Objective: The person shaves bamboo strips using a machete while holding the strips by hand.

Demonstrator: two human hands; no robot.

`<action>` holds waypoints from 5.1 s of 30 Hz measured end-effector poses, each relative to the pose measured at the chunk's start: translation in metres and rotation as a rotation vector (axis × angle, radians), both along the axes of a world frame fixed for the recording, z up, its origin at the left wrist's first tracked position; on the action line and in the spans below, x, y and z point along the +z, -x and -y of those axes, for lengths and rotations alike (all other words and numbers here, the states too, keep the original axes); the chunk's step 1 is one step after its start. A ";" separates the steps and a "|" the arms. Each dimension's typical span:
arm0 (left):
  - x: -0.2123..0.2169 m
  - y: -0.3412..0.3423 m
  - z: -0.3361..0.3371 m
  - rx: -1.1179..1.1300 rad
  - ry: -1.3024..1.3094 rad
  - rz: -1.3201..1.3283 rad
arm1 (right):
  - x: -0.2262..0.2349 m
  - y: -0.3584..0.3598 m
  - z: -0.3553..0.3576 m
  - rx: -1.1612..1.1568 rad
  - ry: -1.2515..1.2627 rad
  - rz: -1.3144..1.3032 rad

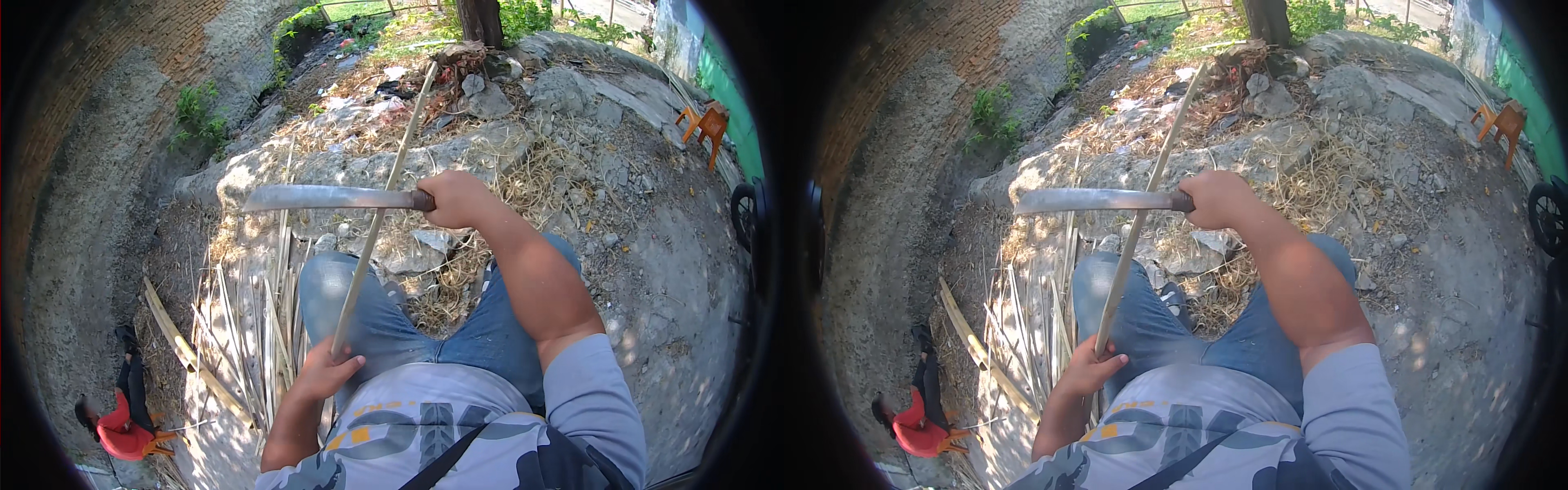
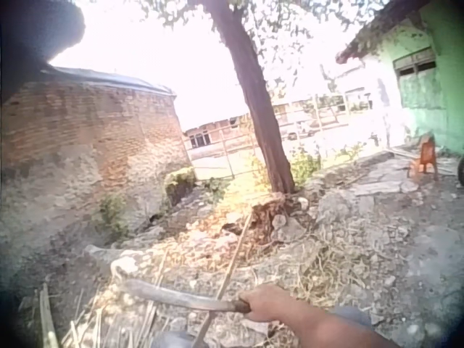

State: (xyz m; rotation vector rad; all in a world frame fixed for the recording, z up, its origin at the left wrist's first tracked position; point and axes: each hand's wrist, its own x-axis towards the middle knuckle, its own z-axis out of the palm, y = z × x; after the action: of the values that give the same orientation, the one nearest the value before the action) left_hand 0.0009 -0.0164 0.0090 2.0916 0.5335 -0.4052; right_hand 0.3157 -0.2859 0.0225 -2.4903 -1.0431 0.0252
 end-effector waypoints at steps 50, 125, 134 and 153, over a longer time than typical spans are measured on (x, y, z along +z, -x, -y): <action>-0.010 0.006 -0.003 -0.028 0.018 0.072 | 0.018 0.018 -0.004 0.032 0.115 0.047; 0.005 -0.006 -0.007 0.070 0.215 0.109 | 0.030 0.047 -0.026 0.290 0.143 0.170; 0.019 0.006 -0.014 0.040 0.335 0.019 | -0.003 -0.027 0.031 -0.242 -0.177 -0.177; 0.030 0.035 -0.019 0.012 0.152 0.011 | -0.002 -0.032 0.034 -0.177 -0.162 0.009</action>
State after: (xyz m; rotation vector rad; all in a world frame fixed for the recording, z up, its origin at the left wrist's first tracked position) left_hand -0.0343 0.0023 0.0392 1.9424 0.4934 -0.4148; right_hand 0.3482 -0.3201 0.0204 -2.4263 -0.7918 -0.1191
